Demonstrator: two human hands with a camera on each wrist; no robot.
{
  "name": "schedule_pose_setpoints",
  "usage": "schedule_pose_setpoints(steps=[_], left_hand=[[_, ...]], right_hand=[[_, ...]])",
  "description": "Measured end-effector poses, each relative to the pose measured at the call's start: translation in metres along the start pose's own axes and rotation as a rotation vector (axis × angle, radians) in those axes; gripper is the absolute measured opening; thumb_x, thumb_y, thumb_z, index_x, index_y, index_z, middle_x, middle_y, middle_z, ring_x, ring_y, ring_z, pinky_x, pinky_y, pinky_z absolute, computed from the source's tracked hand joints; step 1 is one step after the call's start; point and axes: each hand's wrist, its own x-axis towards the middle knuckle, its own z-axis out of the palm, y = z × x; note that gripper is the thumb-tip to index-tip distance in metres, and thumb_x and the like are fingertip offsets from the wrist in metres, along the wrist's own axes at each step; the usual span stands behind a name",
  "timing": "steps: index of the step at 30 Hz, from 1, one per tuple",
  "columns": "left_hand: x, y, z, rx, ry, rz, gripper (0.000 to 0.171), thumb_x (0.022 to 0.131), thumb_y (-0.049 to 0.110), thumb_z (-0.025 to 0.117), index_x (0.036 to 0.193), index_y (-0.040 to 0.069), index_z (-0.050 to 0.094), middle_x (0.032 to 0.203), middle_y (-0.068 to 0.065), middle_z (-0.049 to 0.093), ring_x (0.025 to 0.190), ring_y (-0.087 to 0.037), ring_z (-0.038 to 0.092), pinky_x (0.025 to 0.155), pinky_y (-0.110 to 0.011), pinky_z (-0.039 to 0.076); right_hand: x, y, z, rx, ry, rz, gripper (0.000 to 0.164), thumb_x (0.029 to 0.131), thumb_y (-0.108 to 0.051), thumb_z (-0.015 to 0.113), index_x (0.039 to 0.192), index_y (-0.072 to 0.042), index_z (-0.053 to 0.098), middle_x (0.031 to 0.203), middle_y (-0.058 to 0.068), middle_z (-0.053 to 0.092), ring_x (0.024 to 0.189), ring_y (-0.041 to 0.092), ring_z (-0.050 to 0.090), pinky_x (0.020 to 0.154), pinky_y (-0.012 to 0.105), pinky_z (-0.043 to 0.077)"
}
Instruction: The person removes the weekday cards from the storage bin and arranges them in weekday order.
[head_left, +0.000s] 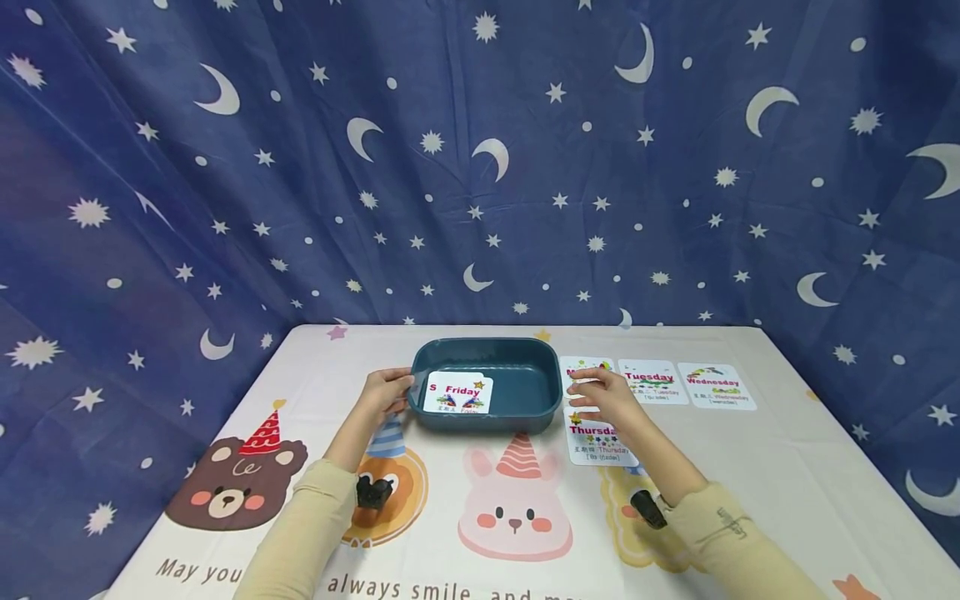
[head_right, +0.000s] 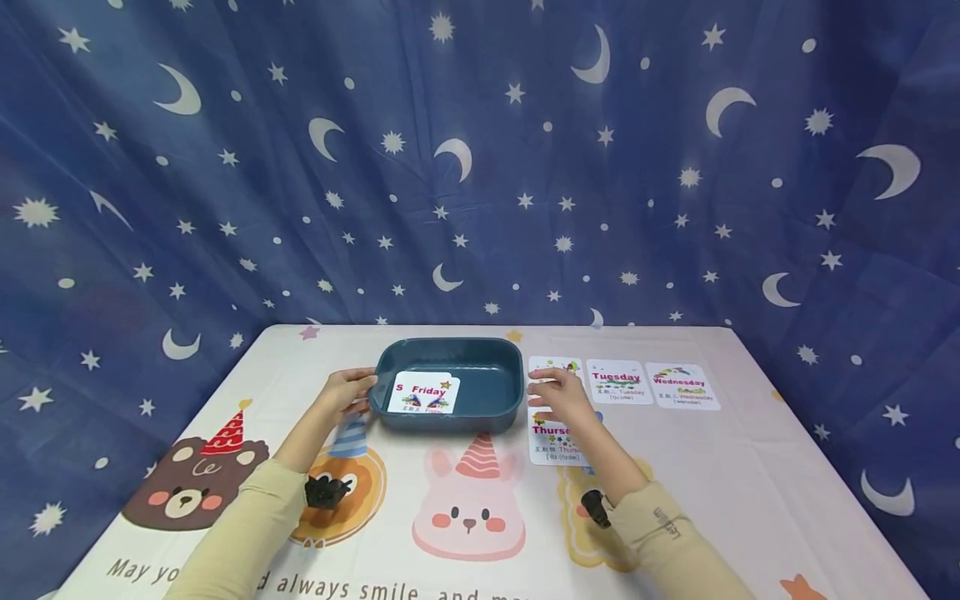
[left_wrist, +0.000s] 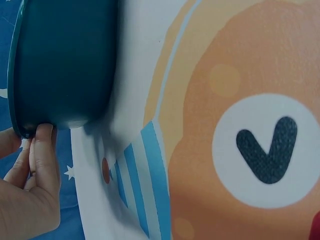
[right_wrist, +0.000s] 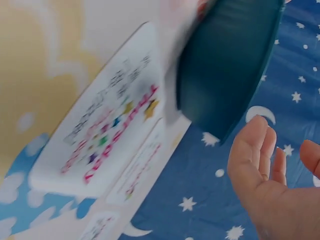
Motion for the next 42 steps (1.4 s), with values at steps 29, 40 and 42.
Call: schedule_pose_setpoints(steps=[29, 40, 42], left_hand=[[0.002, 0.000, 0.001, -0.005, 0.021, -0.025, 0.035, 0.095, 0.012, 0.055, 0.129, 0.002, 0.055, 0.103, -0.012, 0.062, 0.066, -0.006, 0.055, 0.064, -0.023, 0.054], [0.001, 0.001, 0.000, 0.010, 0.019, -0.017, 0.035, 0.095, 0.012, 0.054, 0.128, 0.002, 0.055, 0.104, -0.013, 0.061, 0.066, -0.006, 0.055, 0.065, -0.024, 0.054], [0.001, 0.001, 0.000, 0.010, 0.018, -0.018, 0.035, 0.095, 0.012, 0.054, 0.128, 0.002, 0.055, 0.109, -0.015, 0.061, 0.067, -0.006, 0.055, 0.067, -0.025, 0.054]], right_hand=[[0.031, -0.015, 0.065, 0.001, -0.081, 0.023, 0.034, 0.097, -0.011, 0.047, 0.127, 0.002, 0.051, 0.129, 0.024, 0.052, 0.113, 0.038, 0.057, 0.087, 0.040, 0.054], [0.049, -0.016, 0.080, -0.040, -0.121, 0.111, 0.039, 0.094, -0.008, 0.050, 0.131, 0.004, 0.049, 0.135, 0.023, 0.049, 0.115, 0.038, 0.056, 0.083, 0.039, 0.055], [0.053, -0.016, 0.082, -0.051, -0.120, 0.126, 0.038, 0.094, -0.007, 0.050, 0.130, 0.003, 0.049, 0.135, 0.023, 0.049, 0.115, 0.037, 0.056, 0.082, 0.038, 0.055]])
